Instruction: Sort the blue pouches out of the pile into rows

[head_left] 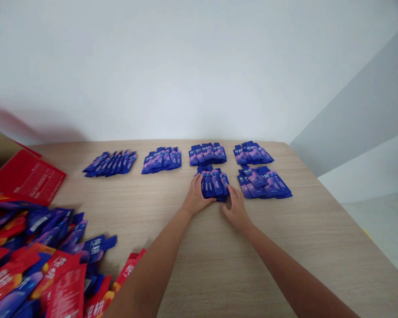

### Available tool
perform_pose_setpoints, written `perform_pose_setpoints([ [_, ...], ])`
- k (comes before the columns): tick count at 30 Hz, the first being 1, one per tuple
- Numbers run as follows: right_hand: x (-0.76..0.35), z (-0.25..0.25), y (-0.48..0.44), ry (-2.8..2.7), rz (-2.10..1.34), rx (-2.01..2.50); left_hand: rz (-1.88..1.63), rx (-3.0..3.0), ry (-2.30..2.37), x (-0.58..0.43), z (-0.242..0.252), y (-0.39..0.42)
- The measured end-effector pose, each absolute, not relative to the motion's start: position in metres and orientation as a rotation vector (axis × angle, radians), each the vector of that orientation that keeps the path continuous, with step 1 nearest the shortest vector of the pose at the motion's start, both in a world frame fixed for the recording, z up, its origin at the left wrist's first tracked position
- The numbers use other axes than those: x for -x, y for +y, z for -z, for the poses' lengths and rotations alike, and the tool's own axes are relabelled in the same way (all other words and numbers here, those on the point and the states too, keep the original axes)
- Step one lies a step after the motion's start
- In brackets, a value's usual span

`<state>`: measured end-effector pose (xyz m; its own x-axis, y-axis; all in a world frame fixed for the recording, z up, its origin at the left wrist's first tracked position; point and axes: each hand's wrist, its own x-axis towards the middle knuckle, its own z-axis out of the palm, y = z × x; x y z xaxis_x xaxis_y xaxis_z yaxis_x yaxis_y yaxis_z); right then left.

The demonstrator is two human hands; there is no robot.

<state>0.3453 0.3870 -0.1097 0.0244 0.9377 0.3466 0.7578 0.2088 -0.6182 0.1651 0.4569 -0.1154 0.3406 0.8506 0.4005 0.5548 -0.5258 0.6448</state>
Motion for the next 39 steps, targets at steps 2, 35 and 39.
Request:
perform_pose_setpoints([
  [2,-0.347,0.11,0.387,-1.786,-0.313,1.596,-1.004,-2.207,1.245,-0.165,0.115,0.457],
  [35,-0.342,0.125,0.397,-1.668,-0.082,1.583,-1.13,-2.074,1.285,-0.162,0.115,0.454],
  [39,-0.342,0.126,0.397,-1.639,-0.105,1.571,-1.213,-2.034,1.316,-0.162,0.119,0.456],
])
